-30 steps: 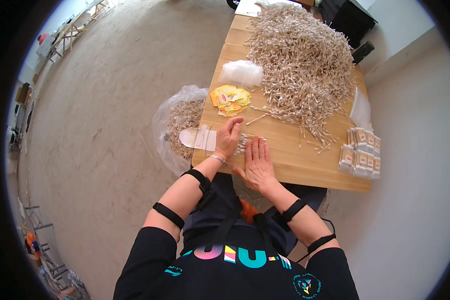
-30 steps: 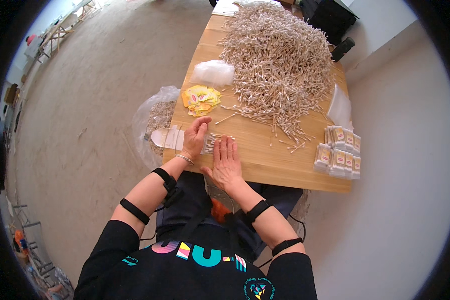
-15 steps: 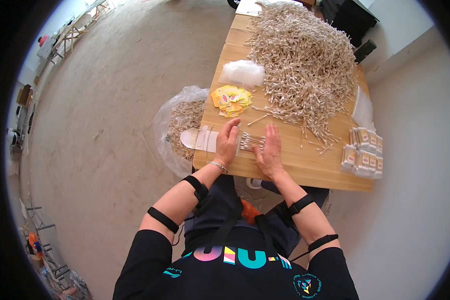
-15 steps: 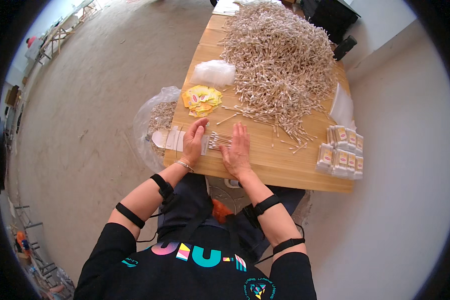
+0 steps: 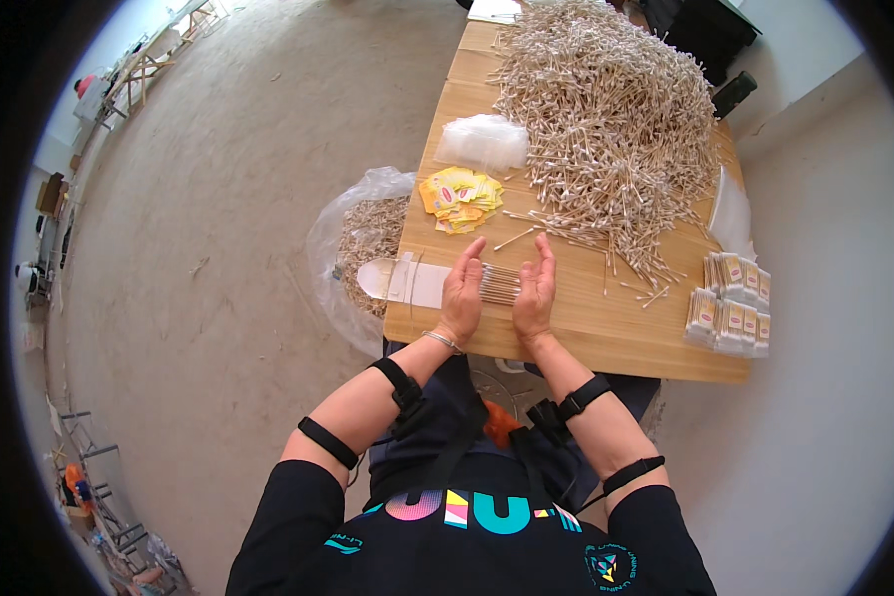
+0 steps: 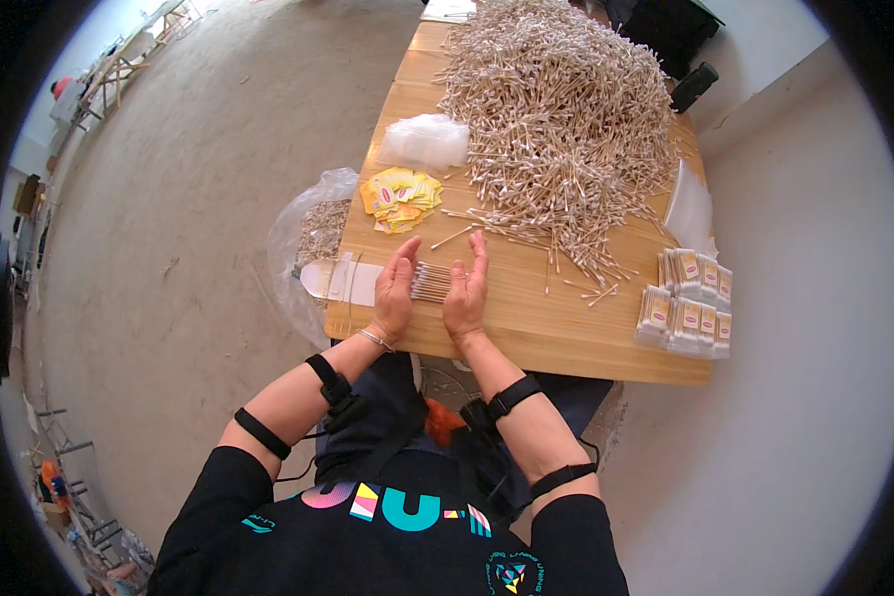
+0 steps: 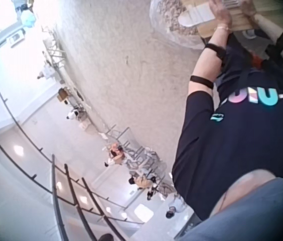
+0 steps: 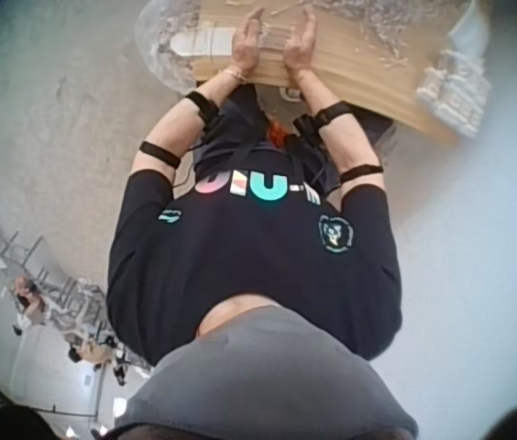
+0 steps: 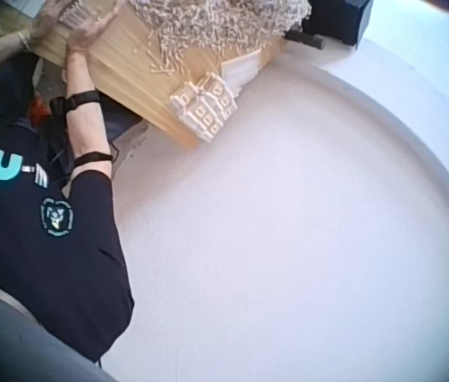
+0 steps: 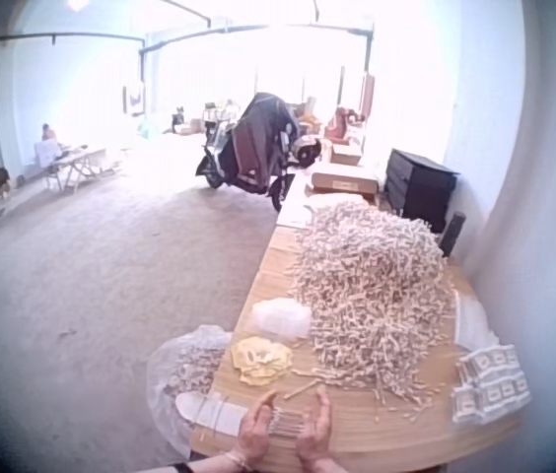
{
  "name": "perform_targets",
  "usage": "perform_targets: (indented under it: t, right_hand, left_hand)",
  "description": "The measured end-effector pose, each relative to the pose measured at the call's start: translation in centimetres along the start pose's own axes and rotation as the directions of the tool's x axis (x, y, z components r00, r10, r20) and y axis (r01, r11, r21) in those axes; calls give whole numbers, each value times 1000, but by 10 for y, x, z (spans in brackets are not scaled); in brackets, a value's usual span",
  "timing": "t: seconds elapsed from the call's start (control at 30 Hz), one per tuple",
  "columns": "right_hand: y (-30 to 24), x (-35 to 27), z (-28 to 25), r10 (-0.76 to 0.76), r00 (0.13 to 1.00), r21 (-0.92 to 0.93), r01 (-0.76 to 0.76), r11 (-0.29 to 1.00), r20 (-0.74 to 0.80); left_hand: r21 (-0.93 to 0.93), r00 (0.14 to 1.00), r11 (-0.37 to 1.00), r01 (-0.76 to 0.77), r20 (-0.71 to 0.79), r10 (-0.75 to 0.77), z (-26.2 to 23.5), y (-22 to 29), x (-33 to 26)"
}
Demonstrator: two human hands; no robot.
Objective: Counting and packaging cotton swabs into small plastic bags with labels.
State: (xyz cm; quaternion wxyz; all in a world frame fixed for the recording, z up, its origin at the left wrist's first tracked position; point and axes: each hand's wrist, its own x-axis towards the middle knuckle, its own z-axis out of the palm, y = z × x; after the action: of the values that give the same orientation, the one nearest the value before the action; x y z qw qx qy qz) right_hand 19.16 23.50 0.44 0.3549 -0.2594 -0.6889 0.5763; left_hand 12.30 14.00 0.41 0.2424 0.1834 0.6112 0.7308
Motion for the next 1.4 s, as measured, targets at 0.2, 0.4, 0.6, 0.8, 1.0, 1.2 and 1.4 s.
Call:
perform_targets:
  t: [0.2, 0.4, 0.6, 0.8, 1.0, 1.2, 1.4]
  right_hand:
    - [0, -2, 8, -14, 1000, -49, 15, 999, 22]
    - [5, 2, 7, -25, 999, 45, 24, 999, 29]
    - [-3, -4, -14, -125, 929, -573, 317, 756, 350]
    - [-19, -21, -18, 45, 807, -723, 500, 477, 589]
    - [-10, -13, -22, 11, 928, -483, 184, 856, 373]
    - [-8, -4, -3, 37, 988, -78, -25, 997, 151]
    - [2, -3, 2, -23, 988, -39, 29, 999, 155]
  left_hand:
    - [-171, 996, 985, -27, -87, 12, 1, -6, 7]
    - [-59, 1000, 998, -16, -16, 15, 0, -2, 5]
    - [-208, 999, 978, 25, -17, -29, -6, -6, 10]
    - [-130, 998, 991, 32, 65, -24, -6, -6, 7]
    - [-190, 999, 981, 38, 28, -34, -5, -3, 3]
    - [-90, 1000, 996, -23, -20, 22, -4, -5, 5]
    - [9, 1000, 1000, -21, 6, 21, -3, 0, 2]
